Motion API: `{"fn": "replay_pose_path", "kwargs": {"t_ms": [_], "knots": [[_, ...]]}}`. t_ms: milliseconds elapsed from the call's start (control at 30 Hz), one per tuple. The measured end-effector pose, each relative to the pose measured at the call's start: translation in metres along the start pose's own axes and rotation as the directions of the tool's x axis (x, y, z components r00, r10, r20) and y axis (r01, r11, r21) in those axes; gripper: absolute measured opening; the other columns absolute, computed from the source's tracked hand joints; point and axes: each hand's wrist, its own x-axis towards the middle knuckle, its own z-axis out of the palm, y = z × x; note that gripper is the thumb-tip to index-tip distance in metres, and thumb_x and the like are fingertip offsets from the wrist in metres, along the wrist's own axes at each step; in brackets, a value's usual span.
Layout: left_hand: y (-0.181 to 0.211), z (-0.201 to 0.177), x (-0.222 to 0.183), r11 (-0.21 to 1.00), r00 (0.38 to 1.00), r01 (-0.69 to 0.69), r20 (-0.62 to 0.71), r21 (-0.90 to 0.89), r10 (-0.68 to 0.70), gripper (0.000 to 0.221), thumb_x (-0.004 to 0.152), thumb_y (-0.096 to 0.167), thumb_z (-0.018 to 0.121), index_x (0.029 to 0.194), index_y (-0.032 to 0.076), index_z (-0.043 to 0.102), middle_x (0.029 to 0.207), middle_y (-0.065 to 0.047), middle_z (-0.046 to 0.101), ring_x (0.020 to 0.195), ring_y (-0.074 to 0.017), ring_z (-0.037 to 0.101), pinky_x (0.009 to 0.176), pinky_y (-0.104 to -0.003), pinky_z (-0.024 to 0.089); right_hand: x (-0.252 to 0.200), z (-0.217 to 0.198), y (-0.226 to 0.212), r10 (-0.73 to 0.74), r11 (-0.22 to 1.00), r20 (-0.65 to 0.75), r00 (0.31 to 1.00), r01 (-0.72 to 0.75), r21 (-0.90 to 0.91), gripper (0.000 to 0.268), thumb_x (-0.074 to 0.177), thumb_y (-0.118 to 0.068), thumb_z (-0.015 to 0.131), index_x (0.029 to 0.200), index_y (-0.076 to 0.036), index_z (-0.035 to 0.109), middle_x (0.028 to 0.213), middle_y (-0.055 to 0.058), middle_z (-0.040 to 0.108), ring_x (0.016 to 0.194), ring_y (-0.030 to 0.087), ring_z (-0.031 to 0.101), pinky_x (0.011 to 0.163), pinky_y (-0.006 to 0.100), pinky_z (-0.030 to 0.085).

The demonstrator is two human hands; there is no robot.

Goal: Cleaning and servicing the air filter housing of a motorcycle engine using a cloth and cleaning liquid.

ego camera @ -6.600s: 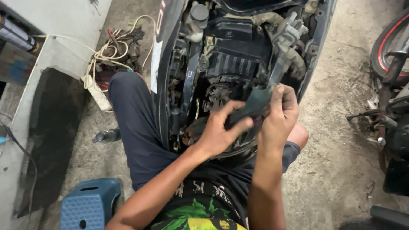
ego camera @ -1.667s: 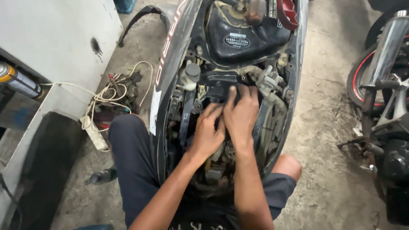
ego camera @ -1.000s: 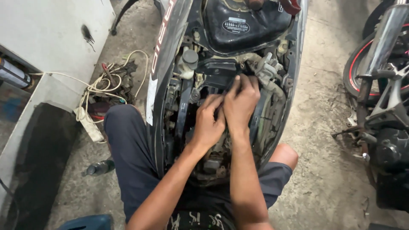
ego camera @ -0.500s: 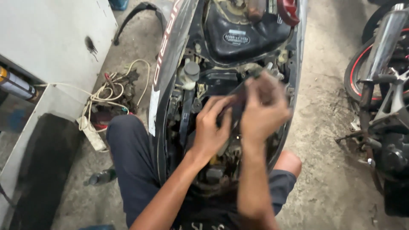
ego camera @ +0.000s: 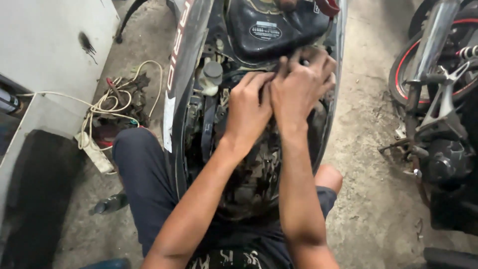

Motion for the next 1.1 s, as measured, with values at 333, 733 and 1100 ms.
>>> {"fn": "replay_pose_path", "kwargs": {"t_ms": [333, 733, 1100], "knots": [[0.021, -0.007, -0.013, 0.999, 0.999, -0.012, -0.04, 0.034, 0.013, 0.023, 0.098, -0.001, 0.054, 0.114, -0.001, 0.071, 0.108, -0.017, 0.069, 0.098, -0.0331, 0.069, 0.093, -0.042, 0.055, 0.004, -0.007, 0.015, -0.192, 0.966, -0.029, 0.981, 0.194, 0.168, 0.009, 0.091, -0.022, 0.079, 0.083, -0.019, 0.082, 0.105, 0.0, 0.07, 0.105, 0.026, 0.055, 0.1, 0.053, 0.033], [0.048, 0.062, 0.063, 0.928, 0.911, 0.078, 0.352, 0.364, -0.215, 0.026, 0.095, 0.001, 0.042, 0.1, -0.001, 0.068, 0.115, -0.02, 0.058, 0.087, -0.0542, 0.07, 0.068, -0.067, 0.053, 0.073, -0.007, 0.091, -0.497, 0.853, 0.006, 0.868, 0.49, -0.18, 0.022, 0.094, -0.027, 0.078, 0.089, -0.006, 0.072, 0.11, 0.009, 0.06, 0.107, 0.033, 0.048, 0.087, 0.047, 0.037], [0.038, 0.053, 0.05, 0.963, 0.931, 0.046, 0.339, 0.264, -0.137, 0.015, 0.095, -0.003, 0.046, 0.092, -0.002, 0.061, 0.111, -0.024, 0.053, 0.073, -0.0552, 0.067, 0.053, -0.062, 0.049, 0.081, -0.017, 0.089, -0.672, 0.647, 0.258, 0.694, 0.72, -0.252, 0.02, 0.095, -0.016, 0.064, 0.097, 0.003, 0.071, 0.112, 0.013, 0.063, 0.11, 0.035, 0.053, 0.087, 0.044, 0.047]]}}
